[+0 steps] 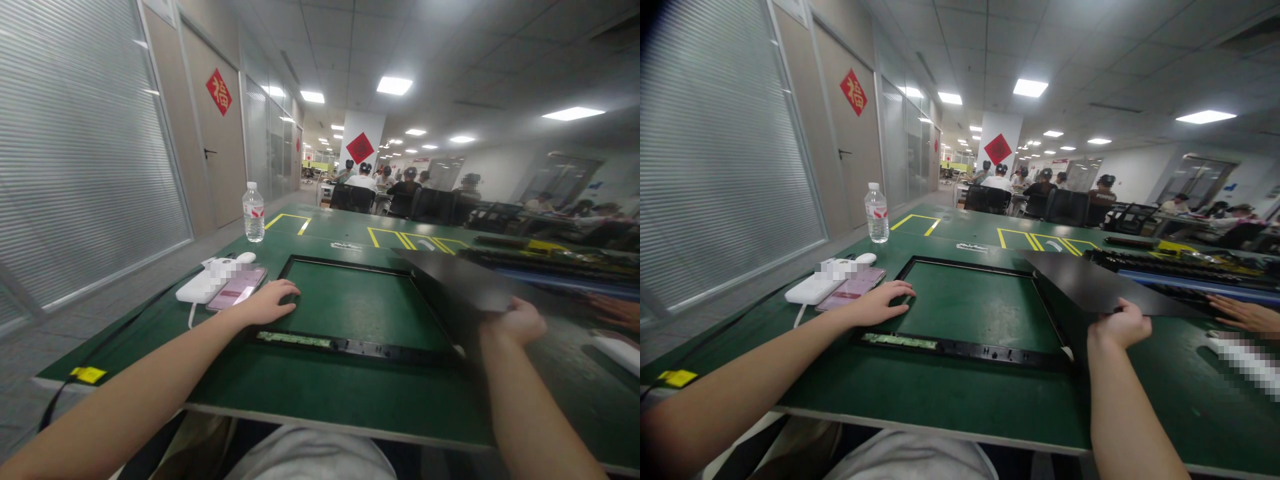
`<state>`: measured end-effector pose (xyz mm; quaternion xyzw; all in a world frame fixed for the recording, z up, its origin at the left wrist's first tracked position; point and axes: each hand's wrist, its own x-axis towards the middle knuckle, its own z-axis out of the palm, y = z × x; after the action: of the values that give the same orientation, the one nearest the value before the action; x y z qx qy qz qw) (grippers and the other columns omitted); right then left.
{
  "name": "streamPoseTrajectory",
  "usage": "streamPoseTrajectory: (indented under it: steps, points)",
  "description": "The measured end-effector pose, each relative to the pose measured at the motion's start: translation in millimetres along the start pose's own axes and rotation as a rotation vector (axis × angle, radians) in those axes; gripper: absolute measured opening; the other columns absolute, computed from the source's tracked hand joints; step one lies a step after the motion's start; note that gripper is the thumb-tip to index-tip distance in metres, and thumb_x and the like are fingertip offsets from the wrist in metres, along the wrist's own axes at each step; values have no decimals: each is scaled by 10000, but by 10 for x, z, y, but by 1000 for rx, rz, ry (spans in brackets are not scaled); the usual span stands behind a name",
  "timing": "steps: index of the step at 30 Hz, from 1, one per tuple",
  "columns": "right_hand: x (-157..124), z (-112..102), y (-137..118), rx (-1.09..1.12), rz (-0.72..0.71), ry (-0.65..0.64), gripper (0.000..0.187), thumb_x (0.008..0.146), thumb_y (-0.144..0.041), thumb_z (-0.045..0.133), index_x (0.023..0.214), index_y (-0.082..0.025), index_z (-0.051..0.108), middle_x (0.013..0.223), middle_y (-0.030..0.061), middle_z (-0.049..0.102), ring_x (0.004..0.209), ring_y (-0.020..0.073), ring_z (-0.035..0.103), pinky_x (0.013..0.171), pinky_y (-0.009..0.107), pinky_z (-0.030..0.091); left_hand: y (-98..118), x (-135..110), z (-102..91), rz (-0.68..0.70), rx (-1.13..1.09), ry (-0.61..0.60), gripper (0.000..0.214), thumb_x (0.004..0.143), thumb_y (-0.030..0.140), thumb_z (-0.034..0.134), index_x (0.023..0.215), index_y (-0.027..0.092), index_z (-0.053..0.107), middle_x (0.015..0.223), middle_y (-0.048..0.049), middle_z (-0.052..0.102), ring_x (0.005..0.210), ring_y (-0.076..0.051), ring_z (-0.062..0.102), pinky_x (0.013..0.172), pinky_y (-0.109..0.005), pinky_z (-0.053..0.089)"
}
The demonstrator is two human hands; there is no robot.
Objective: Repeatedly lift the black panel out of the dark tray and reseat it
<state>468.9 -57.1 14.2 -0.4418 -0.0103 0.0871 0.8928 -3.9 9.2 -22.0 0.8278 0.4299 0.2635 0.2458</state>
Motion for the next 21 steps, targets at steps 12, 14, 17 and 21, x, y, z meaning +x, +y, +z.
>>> streamPoseTrajectory:
  steps: [12, 14, 17, 21]
  points:
    - [-29, -26, 91, -171, 99, 7, 233, 644, -110, 560, 851, -208, 514, 976, 32, 637, 868, 172, 641, 666, 273, 542, -38, -1, -1, 23, 40, -12, 366, 741, 435, 696, 1042, 236, 755, 1275, -137, 642, 1220, -349, 569, 1116, -467, 358]
    - [69, -44, 161, -234, 172, 5, 243, 663, -123, 548, 891, -208, 540, 1078, 43, 644, 922, 179, 656, 667, 272, 545, -38, -1, -1, 13, 62, -21, 379, 750, 429, 682, 1066, 229, 748, 1296, -144, 625, 1232, -350, 558, 1121, -465, 350]
    - [194, -65, 275, -253, 199, 10, 343, 640, -108, 526, 963, -217, 556, 1175, 58, 633, 973, 196, 668, 680, 293, 569, -42, 2, -3, 6, 85, -39, 395, 760, 429, 666, 1091, 226, 739, 1316, -143, 609, 1248, -346, 544, 1127, -455, 341]
    - [287, -86, 408, -299, 221, -5, 453, 651, -111, 504, 1081, -244, 553, 1187, 59, 632, 977, 223, 680, 668, 346, 610, -45, 5, -5, 27, 138, -54, 404, 792, 423, 630, 1121, 208, 724, 1318, -155, 605, 1247, -339, 548, 1119, -448, 356]
